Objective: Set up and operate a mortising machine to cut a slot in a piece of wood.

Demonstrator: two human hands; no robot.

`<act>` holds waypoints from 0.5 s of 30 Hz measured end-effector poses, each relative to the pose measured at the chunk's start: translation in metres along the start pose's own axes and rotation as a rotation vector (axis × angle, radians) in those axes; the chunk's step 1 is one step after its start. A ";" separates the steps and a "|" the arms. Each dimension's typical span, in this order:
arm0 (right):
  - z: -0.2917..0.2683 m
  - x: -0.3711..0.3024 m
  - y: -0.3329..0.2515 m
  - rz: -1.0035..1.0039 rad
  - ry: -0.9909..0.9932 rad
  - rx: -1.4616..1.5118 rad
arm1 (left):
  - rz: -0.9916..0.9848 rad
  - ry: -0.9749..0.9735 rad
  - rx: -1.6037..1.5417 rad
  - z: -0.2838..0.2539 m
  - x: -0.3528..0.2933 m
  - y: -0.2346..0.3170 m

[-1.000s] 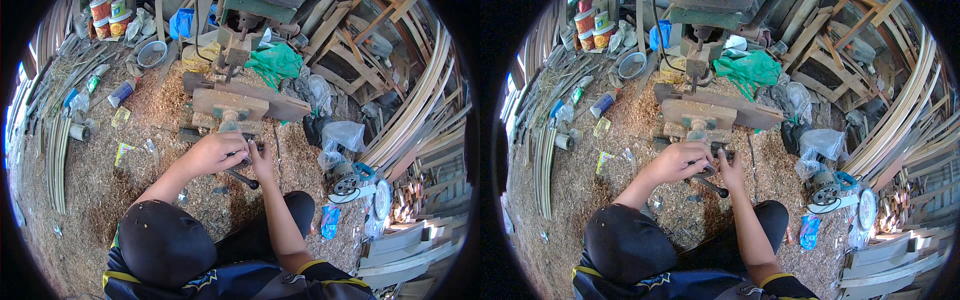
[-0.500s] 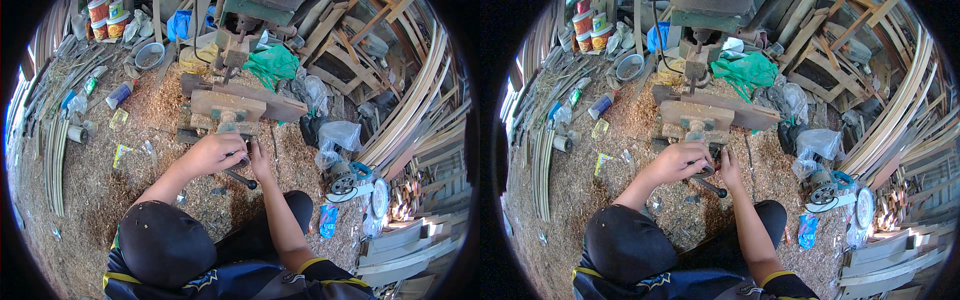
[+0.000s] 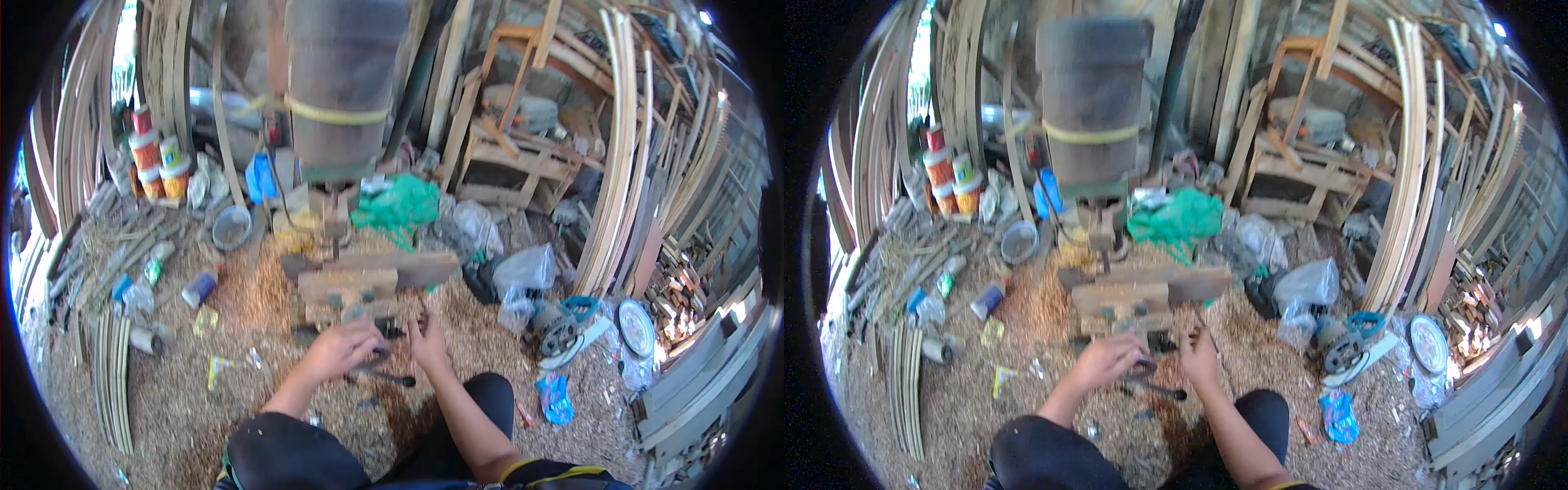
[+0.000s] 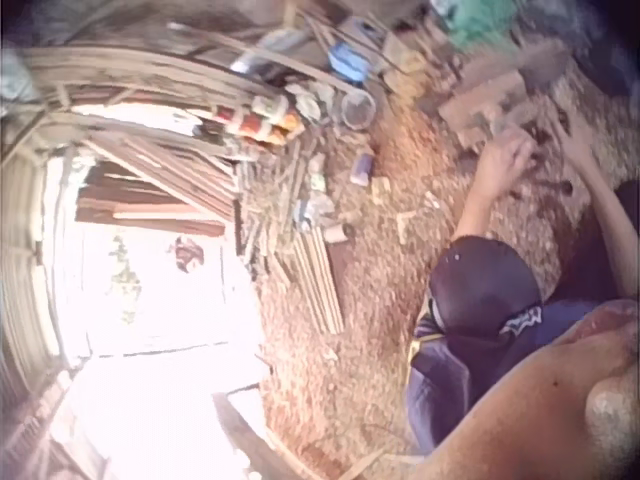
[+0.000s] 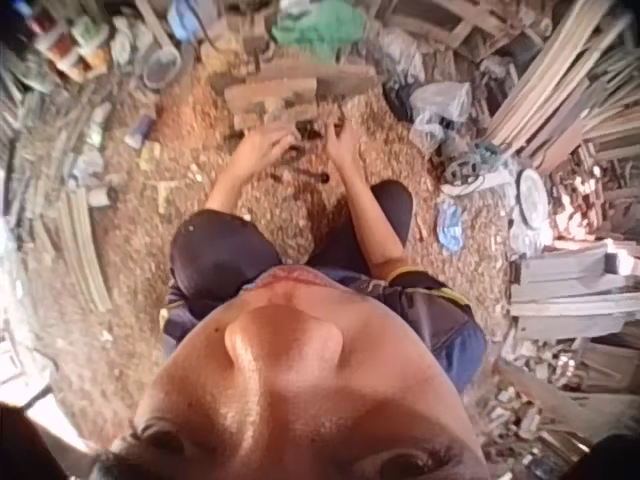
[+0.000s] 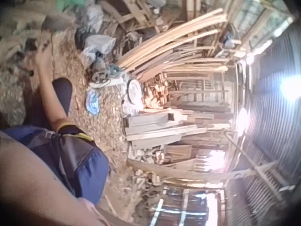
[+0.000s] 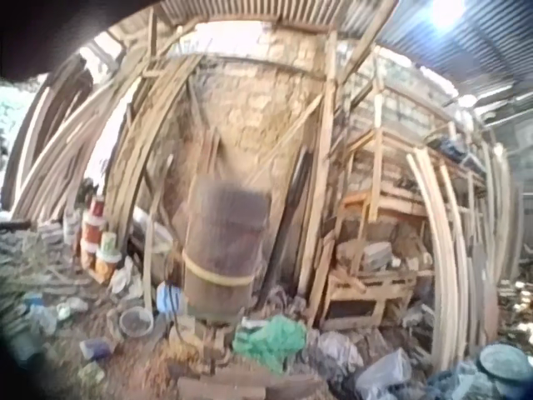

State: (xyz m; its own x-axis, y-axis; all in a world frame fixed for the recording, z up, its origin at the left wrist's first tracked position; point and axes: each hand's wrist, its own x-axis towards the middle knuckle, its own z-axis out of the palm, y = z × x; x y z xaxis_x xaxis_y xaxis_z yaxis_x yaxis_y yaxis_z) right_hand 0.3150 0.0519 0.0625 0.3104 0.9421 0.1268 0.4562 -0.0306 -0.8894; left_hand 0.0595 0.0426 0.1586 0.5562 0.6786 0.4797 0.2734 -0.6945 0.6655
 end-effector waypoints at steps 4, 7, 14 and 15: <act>-0.012 0.005 -0.003 -0.165 0.100 0.054 | 0.002 -0.020 0.020 0.000 -0.001 0.006; -0.017 0.027 -0.046 -0.204 0.080 0.223 | 0.018 -0.033 0.004 -0.001 -0.003 -0.001; -0.056 0.063 -0.223 -0.371 -0.154 0.566 | -0.040 -0.034 0.073 -0.003 -0.010 -0.008; -0.068 0.068 -0.249 -0.396 -0.174 0.606 | -0.036 -0.030 0.034 -0.001 -0.005 -0.004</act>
State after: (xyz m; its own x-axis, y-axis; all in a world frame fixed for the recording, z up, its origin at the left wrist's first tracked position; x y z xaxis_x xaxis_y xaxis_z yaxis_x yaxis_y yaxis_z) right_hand 0.2793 0.1004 0.3226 0.0586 0.8854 0.4612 -0.0493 0.4640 -0.8845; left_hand 0.0553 0.0419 0.1542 0.5684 0.6963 0.4383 0.3202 -0.6779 0.6617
